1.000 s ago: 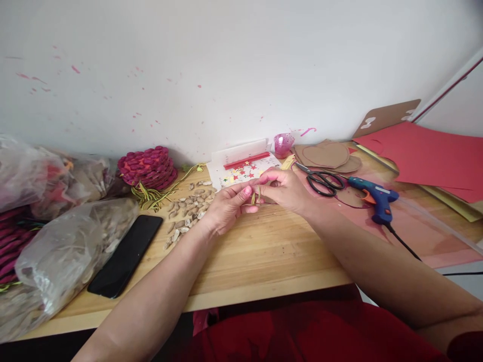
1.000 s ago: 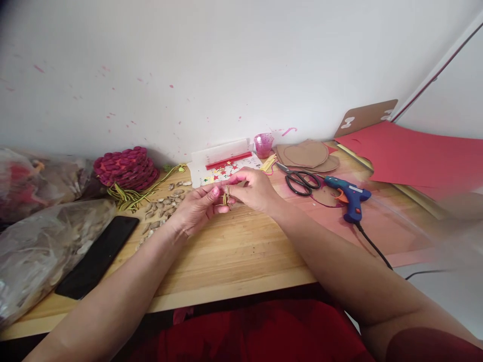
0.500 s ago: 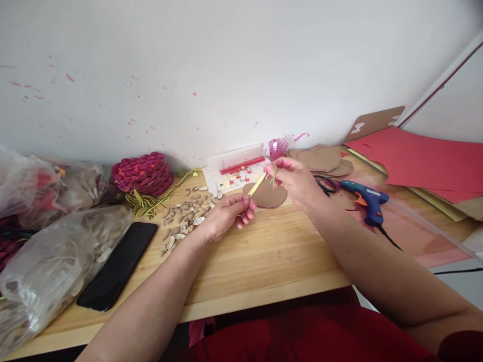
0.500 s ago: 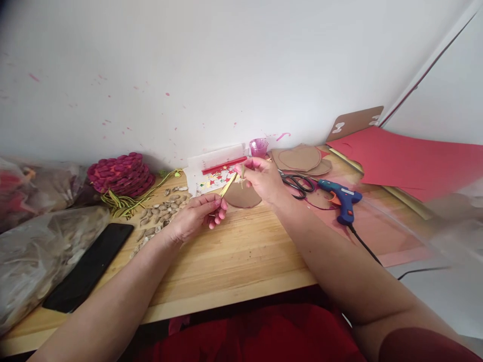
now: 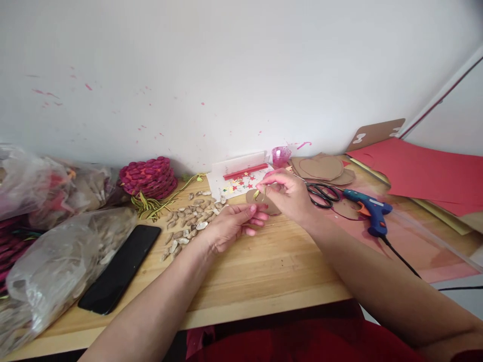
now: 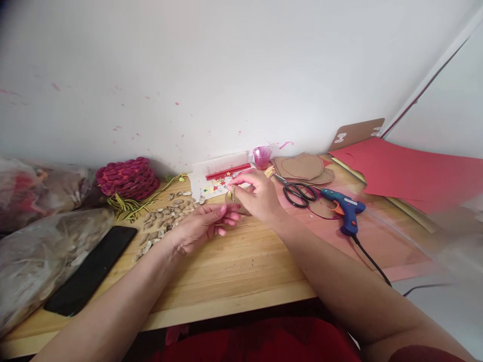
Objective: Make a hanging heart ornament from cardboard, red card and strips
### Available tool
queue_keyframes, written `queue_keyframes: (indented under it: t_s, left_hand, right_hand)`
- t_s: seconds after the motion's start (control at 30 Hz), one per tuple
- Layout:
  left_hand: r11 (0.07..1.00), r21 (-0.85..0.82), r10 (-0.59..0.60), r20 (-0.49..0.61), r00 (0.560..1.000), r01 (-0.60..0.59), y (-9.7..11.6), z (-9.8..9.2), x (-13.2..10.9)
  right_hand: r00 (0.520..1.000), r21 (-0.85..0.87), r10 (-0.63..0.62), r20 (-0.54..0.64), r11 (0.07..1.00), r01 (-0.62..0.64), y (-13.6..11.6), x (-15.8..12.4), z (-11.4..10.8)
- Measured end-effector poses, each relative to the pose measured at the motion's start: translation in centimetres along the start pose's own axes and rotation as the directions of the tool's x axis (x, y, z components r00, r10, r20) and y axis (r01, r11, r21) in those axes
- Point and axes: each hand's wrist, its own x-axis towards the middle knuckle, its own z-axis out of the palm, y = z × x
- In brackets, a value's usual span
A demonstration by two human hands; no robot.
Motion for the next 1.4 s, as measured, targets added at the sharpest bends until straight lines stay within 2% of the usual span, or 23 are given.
queue_keyframes:
  t_s: [0.07, 0.17, 0.33, 0.47, 0.6, 0.7, 0.8, 0.9, 0.97, 1.03, 1.07, 1.13, 1.2, 1.27, 1.33, 1.4]
  left_hand:
    - [0.992, -0.119, -0.038, -0.04, 0.998, 0.033, -0.1, 0.3, 0.1]
    - [0.962, -0.272, -0.018, -0.117, 0.993, -0.014, -0.1, 0.3, 0.4]
    - [0.938, -0.31, 0.087, -0.22, 0.972, -0.155, 0.5, -0.4, 0.8]
    - [0.93, -0.308, 0.138, -0.208, 0.968, -0.199, 1.0, -0.7, 1.0]
    - [0.933, -0.298, 0.132, -0.236, 0.963, -0.201, 1.2, -0.9, 1.0]
    - [0.937, -0.278, 0.145, -0.244, 0.959, -0.212, 1.3, -1.1, 1.0]
    - [0.942, -0.249, 0.166, -0.235, 0.958, -0.224, 1.4, -1.3, 0.9]
    - [0.943, -0.239, 0.179, -0.22, 0.959, -0.23, 1.5, -1.5, 1.0]
    - [0.945, -0.229, 0.186, -0.211, 0.96, -0.234, 1.6, -1.6, 1.0]
    - [0.948, -0.217, 0.191, -0.198, 0.961, -0.233, 1.7, -1.6, 1.0]
    - [0.95, -0.209, 0.193, -0.189, 0.963, -0.231, 1.7, -1.7, 1.0]
    - [0.955, -0.189, 0.197, -0.165, 0.966, -0.227, 1.6, -1.7, 0.9]
    - [0.96, -0.164, 0.204, -0.139, 0.969, -0.226, 1.5, -1.6, 0.9]
    - [0.965, -0.137, 0.211, -0.112, 0.971, -0.225, 1.3, -1.5, 0.8]
    - [0.968, -0.112, 0.213, -0.091, 0.973, -0.223, 1.3, -1.4, 0.7]
    - [0.971, -0.09, 0.213, -0.078, 0.974, -0.22, 1.3, -1.3, 0.6]
  right_hand:
    - [0.995, -0.029, -0.084, 0.044, 0.996, 0.085, -0.4, -0.4, 0.4]
    - [0.972, -0.066, -0.214, 0.097, 0.973, 0.221, -0.7, -1.1, 0.9]
    - [0.904, -0.086, -0.37, 0.212, 0.915, 0.394, -0.6, -1.6, 1.6]
    - [0.881, -0.073, -0.411, 0.235, 0.896, 0.438, -0.6, -1.7, 1.8]
    - [0.876, -0.021, -0.412, 0.251, 0.902, 0.431, -0.9, -1.7, 1.6]
    - [0.851, 0.06, -0.356, 0.386, 0.93, 0.362, -0.9, -1.7, 1.3]
    - [0.823, 0.069, -0.213, 0.527, 0.976, 0.208, -0.9, -1.4, 0.9]
    - [0.78, -0.123, -0.027, 0.625, 0.983, 0.133, -1.4, -0.6, -0.1]
    - [0.716, -0.317, 0.144, 0.683, 0.942, 0.113, -1.9, -0.1, -1.2]
    - [0.67, -0.465, 0.29, 0.684, 0.88, 0.094, -2.3, 0.0, -2.8]
    - [0.667, -0.526, 0.342, 0.662, 0.846, 0.088, -2.3, -0.2, -3.7]
    - [0.694, -0.63, 0.408, 0.593, 0.772, 0.085, -1.7, -0.7, -5.7]
    - [0.798, -0.748, 0.41, 0.442, 0.659, 0.075, -0.3, -1.4, -7.7]
    - [0.849, -0.862, 0.422, 0.319, 0.501, 0.075, 1.3, -2.2, -9.2]
    - [0.859, -0.915, 0.446, 0.252, 0.398, 0.061, 2.7, -3.0, -10.2]
    - [0.871, -0.928, 0.439, 0.22, 0.369, 0.048, 3.6, -3.5, -10.6]
